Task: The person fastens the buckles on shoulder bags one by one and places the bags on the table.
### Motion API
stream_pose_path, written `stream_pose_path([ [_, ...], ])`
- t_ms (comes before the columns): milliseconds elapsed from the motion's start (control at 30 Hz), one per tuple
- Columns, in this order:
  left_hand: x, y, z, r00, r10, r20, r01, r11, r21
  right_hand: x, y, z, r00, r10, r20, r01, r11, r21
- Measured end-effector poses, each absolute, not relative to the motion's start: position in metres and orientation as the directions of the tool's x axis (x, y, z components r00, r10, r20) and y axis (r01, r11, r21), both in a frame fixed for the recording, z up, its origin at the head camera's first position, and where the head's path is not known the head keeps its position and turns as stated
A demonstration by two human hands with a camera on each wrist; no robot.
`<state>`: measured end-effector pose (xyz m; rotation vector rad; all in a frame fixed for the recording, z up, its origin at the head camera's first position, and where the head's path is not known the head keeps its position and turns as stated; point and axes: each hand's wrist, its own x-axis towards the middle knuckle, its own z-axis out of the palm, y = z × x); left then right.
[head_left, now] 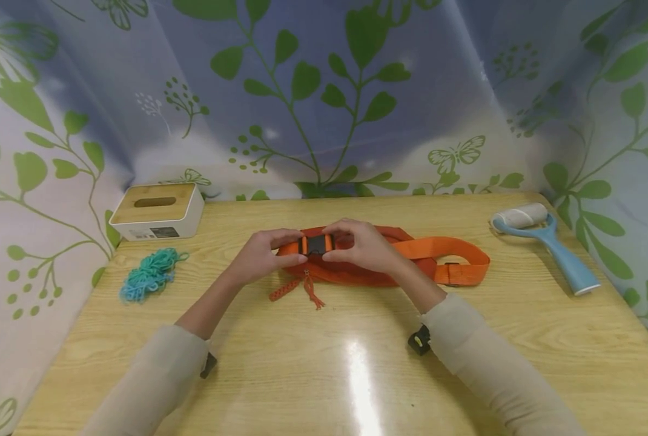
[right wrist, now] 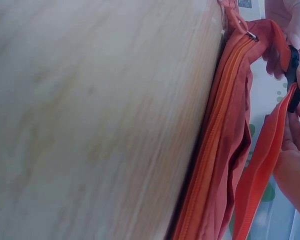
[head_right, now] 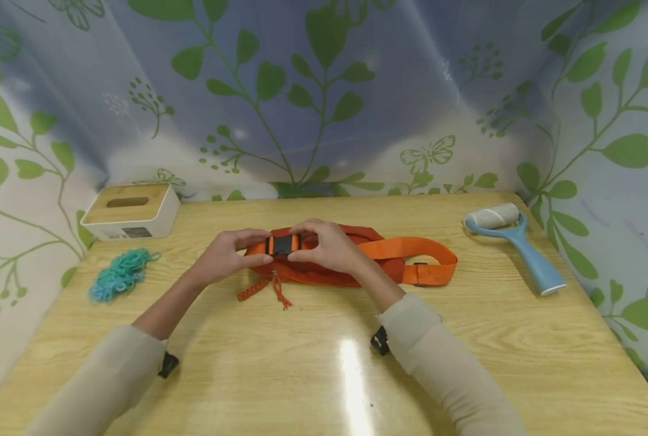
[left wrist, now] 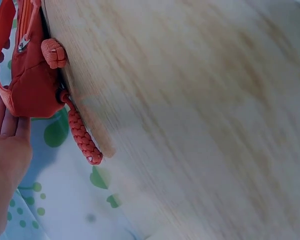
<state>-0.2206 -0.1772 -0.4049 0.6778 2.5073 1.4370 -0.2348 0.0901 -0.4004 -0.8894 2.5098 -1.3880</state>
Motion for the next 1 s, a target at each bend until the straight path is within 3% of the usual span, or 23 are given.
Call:
stream_pose_path([
  [700,-0.2231,-0.1779,-0.4126,-0.883,0.469,-0.014,0.248,0.492,0.835,-0.2369,0.0954,-0.4069,-0.789,-0.608,0.089,-0.419,0.426,-0.802],
  [1000,-0.2242,-0.1775,-0.4143,-0.875,0.485,-0.005,0.288,0.529,0.798,-0.2367,0.0959,-0.4086,-0.777,-0.628,0.048,-0.39,0.419,-0.82],
])
